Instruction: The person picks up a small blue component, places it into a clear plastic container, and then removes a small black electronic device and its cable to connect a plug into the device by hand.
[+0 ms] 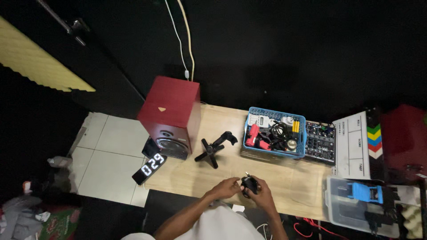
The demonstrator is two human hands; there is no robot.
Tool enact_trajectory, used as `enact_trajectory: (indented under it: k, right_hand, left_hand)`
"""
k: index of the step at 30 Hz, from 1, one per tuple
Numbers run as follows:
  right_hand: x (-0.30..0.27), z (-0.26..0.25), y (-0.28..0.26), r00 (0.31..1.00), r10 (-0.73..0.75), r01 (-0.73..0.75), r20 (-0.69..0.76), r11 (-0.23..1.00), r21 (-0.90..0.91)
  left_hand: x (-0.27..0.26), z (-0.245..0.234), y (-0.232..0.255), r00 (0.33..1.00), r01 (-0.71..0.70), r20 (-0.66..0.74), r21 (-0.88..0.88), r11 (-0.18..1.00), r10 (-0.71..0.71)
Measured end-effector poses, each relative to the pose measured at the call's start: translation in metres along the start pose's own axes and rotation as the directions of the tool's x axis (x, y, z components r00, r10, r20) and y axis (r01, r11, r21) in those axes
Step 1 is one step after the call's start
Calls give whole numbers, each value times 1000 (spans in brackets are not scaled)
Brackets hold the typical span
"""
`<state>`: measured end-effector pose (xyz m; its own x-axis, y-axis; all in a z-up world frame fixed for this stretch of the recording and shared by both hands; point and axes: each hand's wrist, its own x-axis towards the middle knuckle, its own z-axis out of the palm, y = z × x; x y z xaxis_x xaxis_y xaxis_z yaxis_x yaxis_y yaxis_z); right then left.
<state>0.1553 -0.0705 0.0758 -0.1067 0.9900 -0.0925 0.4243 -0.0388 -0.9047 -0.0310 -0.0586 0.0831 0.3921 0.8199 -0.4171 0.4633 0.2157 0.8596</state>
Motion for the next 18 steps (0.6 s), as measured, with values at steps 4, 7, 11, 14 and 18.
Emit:
enact_trajectory:
  k: [4,7,11,14,18]
  right_hand:
    - [5,10,-6,905,418,-426,83,880,212]
    - [9,18,-6,930,360,-364,77,867,342]
    - [4,23,-19,983,177,-182,46,921,345]
    - [9,22,-34,979,200,-194,36,872,449]
    - [9,15,-46,986,167,-144,-24,907,396]
  left_hand:
    - [-8,-13,7,990,-142,-21,20,990,142]
    - [-13,-25,18,992,-100,65,-80,992,106]
    - [-12,-30,15,987,-67,136,-131,989,85]
    - [-3,-28,6,990,-90,87,-191,977,109]
    - [1,-37,13,945,-295,63,-259,920,321]
